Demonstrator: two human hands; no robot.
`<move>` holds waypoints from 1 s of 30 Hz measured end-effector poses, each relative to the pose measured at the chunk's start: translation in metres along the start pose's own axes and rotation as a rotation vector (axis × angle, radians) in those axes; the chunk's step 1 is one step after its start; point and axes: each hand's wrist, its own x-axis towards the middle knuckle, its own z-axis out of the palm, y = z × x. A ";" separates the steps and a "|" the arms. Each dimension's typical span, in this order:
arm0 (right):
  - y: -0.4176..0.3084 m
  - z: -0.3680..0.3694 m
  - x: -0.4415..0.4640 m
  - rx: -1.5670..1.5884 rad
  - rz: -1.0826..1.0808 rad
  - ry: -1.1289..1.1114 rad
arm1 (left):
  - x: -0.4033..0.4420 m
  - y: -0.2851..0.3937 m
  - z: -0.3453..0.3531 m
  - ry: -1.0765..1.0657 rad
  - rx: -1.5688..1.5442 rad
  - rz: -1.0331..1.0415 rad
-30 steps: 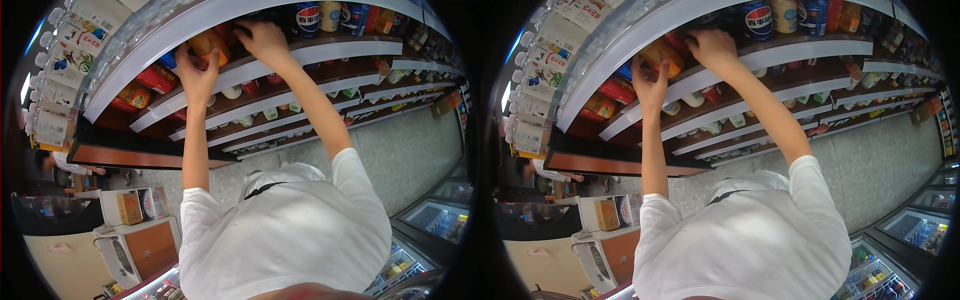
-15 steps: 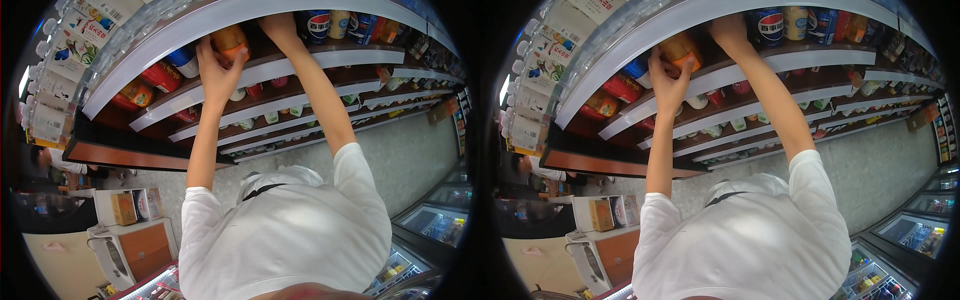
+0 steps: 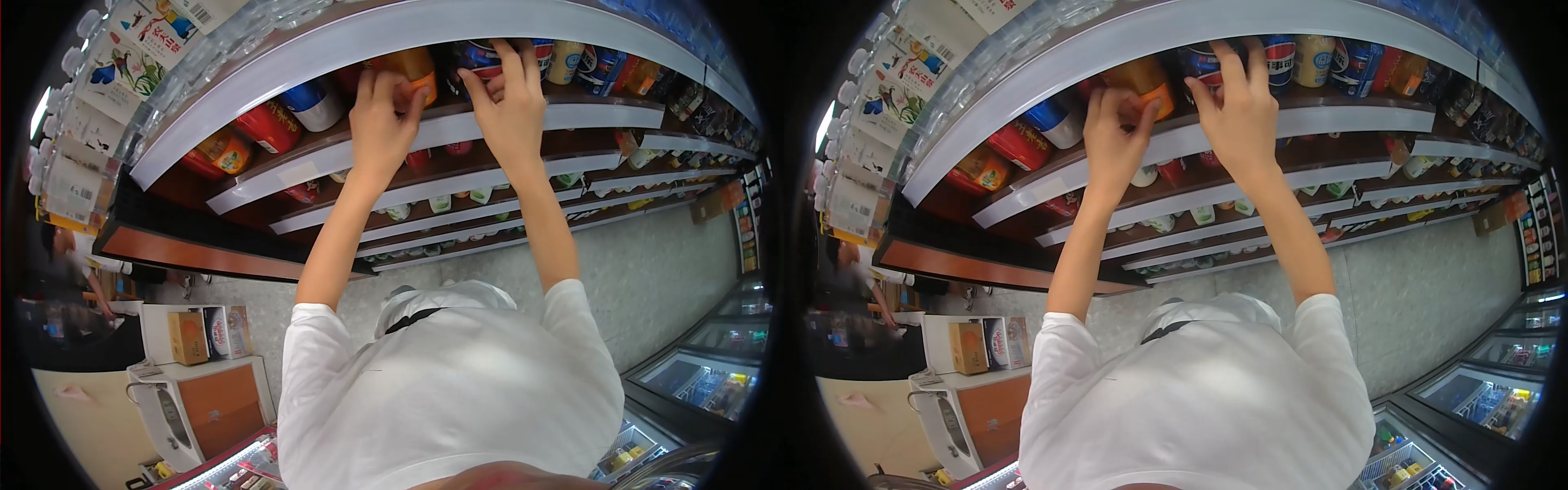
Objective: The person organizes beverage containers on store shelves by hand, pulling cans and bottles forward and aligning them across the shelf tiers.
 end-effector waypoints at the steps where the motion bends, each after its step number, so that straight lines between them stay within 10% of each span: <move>1: 0.000 -0.002 -0.001 0.002 0.010 0.009 | 0.003 0.001 0.009 0.042 -0.025 0.015; 13: 0.016 0.002 0.019 0.028 -0.018 -0.155 | 0.024 0.005 0.044 -0.192 0.378 -0.129; 16: 0.020 0.013 0.022 0.074 -0.002 -0.191 | 0.005 0.004 0.033 0.124 0.209 0.181; 30: -0.032 0.054 0.002 0.007 -0.177 -0.104 | -0.018 -0.034 -0.001 0.320 0.243 0.286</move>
